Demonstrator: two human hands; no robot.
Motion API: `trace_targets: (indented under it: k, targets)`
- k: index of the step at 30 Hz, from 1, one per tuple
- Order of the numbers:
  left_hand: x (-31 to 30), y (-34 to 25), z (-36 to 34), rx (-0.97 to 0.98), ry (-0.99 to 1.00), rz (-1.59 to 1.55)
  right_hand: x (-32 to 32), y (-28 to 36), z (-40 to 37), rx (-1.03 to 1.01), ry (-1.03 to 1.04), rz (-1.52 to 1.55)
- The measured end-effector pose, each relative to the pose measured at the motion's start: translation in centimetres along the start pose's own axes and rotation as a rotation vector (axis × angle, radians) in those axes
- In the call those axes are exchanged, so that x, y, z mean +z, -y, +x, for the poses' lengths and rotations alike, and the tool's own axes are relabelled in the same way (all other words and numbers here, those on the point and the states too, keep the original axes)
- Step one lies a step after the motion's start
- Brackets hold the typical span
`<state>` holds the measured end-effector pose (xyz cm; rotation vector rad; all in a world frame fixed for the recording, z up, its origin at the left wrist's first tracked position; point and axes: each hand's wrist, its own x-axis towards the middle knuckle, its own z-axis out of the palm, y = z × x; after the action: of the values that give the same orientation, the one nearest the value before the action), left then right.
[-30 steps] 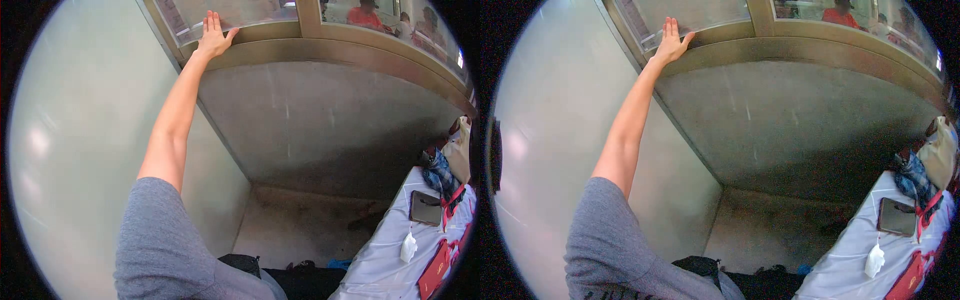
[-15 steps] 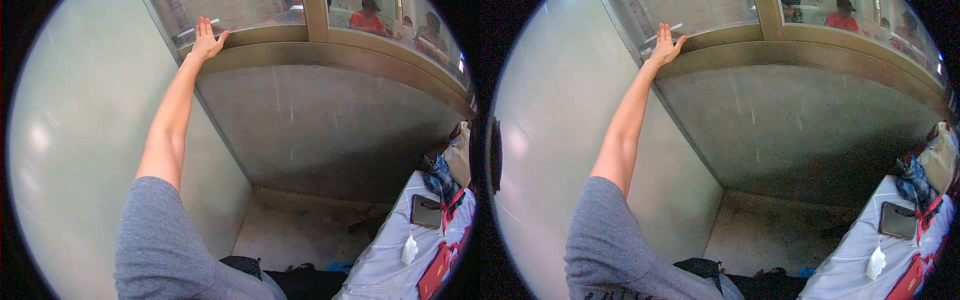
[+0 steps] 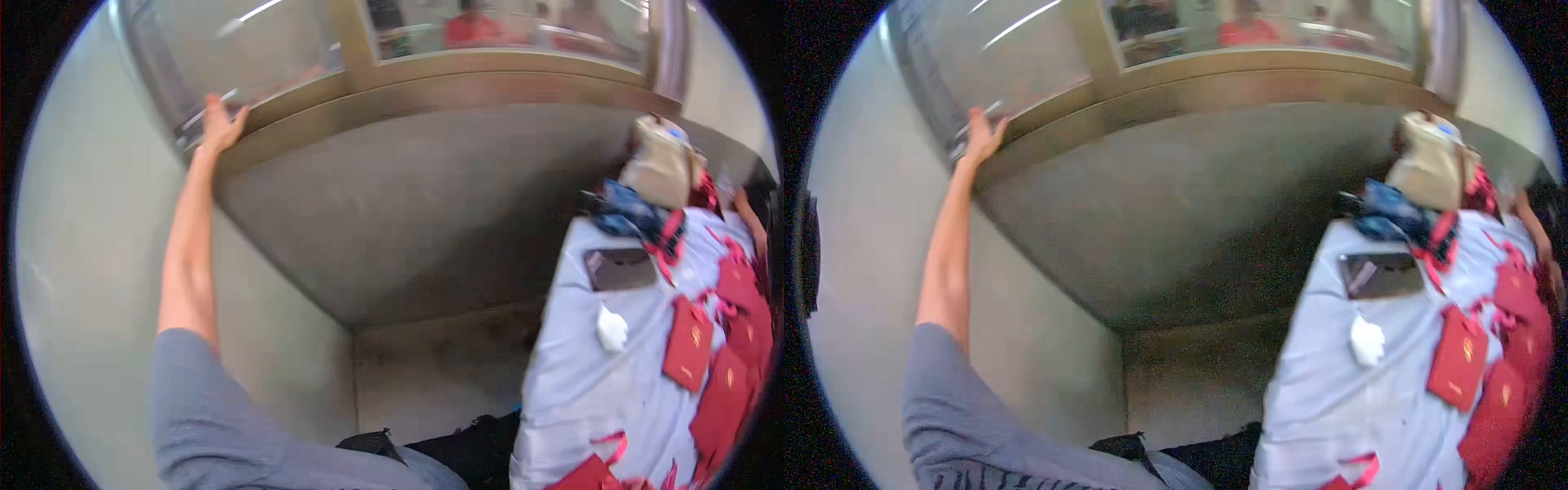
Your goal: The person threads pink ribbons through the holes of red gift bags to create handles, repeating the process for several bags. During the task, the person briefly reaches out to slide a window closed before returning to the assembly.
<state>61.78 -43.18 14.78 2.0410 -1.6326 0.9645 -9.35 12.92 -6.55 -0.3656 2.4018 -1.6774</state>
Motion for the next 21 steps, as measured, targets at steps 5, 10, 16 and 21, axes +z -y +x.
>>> trace_targets:
  k: [5, 10, 16, 21]
  targets:
    - [-3.9, -9.5, 0.5, 0.04, -0.095, -0.214, -1.9, -0.1, 0.7, 0.045, 0.401, -0.213]
    - [-3.0, -23.7, 0.0, 0.252, -0.084, -1.058, 0.6, 2.8, -0.8, 0.006, 0.23, 0.016]
    - [-1.0, -26.1, 2.3, 0.049, -0.16, -1.102, 1.3, 2.8, -0.3, -0.011, 0.307, 0.057]
    - [-4.3, -27.3, 1.2, 0.058, -0.08, -1.154, 1.6, 3.8, -0.3, -0.016, 0.375, 0.063]
